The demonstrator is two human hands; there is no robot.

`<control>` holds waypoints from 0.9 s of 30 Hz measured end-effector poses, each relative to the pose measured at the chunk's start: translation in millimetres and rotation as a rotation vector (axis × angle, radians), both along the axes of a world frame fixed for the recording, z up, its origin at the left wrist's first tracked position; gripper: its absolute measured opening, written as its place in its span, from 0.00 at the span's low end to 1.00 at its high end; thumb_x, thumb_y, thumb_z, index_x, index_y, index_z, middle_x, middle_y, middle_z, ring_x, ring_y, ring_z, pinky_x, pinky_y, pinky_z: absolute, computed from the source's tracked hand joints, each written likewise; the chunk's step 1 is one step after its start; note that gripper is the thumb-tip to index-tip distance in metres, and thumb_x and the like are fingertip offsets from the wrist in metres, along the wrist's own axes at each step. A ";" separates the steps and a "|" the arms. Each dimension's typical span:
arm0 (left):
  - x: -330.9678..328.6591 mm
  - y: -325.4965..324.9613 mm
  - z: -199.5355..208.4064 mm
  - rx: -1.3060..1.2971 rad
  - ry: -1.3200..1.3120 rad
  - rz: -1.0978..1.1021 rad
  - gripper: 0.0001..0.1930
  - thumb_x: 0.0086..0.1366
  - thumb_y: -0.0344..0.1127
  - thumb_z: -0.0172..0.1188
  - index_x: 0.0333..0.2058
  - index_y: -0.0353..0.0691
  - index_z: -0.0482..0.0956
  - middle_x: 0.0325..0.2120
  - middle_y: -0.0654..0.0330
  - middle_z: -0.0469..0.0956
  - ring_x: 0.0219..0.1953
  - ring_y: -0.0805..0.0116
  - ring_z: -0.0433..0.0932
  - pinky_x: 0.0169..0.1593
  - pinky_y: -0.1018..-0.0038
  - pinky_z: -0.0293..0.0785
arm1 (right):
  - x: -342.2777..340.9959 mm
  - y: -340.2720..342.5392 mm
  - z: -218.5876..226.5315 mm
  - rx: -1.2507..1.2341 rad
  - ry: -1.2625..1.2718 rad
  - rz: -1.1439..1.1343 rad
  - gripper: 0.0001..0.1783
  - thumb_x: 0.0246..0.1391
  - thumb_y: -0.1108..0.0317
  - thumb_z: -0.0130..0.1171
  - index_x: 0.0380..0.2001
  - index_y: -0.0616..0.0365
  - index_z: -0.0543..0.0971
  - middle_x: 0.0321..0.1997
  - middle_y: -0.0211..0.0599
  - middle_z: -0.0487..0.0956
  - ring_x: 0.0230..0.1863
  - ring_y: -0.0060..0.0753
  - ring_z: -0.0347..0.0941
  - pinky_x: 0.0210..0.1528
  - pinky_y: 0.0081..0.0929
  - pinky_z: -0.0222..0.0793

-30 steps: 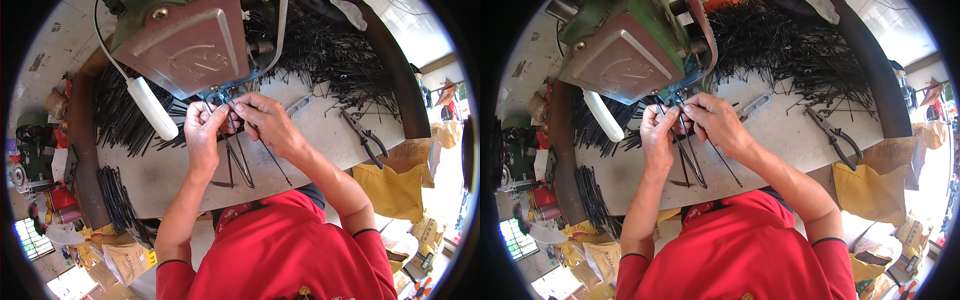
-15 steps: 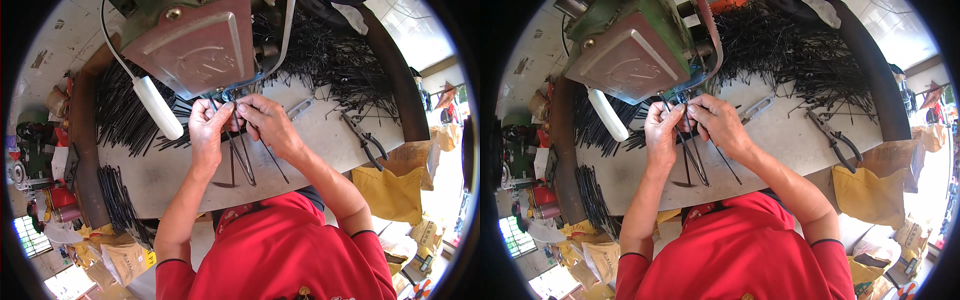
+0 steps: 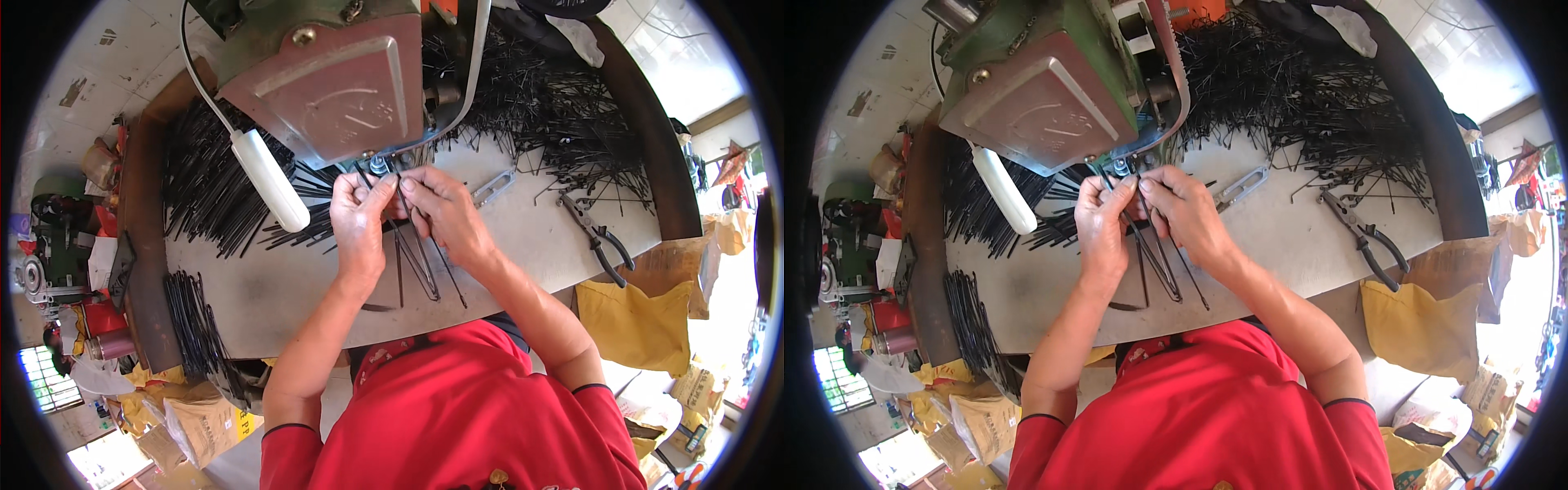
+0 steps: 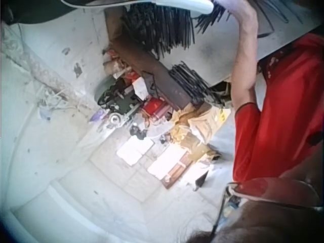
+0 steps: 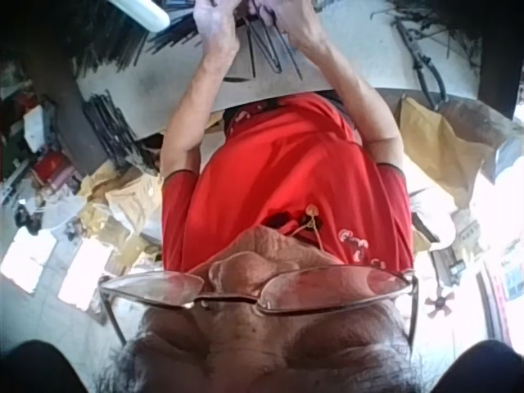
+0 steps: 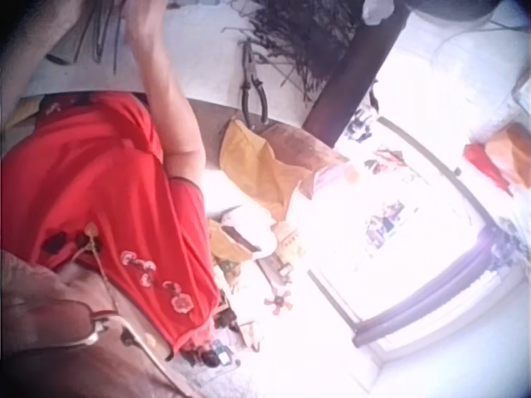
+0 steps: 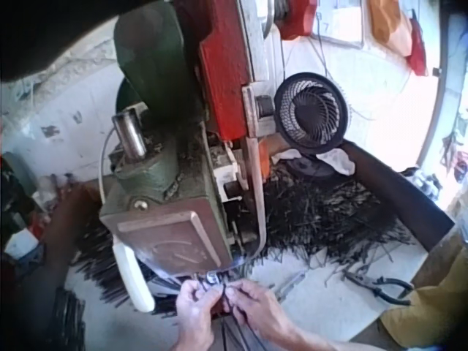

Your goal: The person repeatedly picks up thin black metal rods from a pile on a workbench. They insert each rod into a stationary bending machine, press a lever to bend the rod, and then remove the bent piece. The process is repeated continuously throughout the clip.

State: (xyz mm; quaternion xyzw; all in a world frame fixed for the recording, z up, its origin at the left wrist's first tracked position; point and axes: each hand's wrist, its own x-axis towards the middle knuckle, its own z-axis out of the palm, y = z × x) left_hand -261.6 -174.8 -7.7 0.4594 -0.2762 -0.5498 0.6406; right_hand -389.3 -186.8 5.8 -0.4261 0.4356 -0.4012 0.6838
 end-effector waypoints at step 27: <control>6.1 -2.0 0.9 0.008 -0.024 0.068 0.12 0.59 0.27 0.62 0.30 0.41 0.65 0.23 0.64 0.73 0.21 0.75 0.74 0.24 0.78 0.74 | 4.1 -11.0 -3.9 0.112 -0.188 0.096 0.11 0.62 0.64 0.49 0.36 0.60 0.74 0.22 0.28 0.72 0.13 0.13 0.60 0.11 0.15 0.47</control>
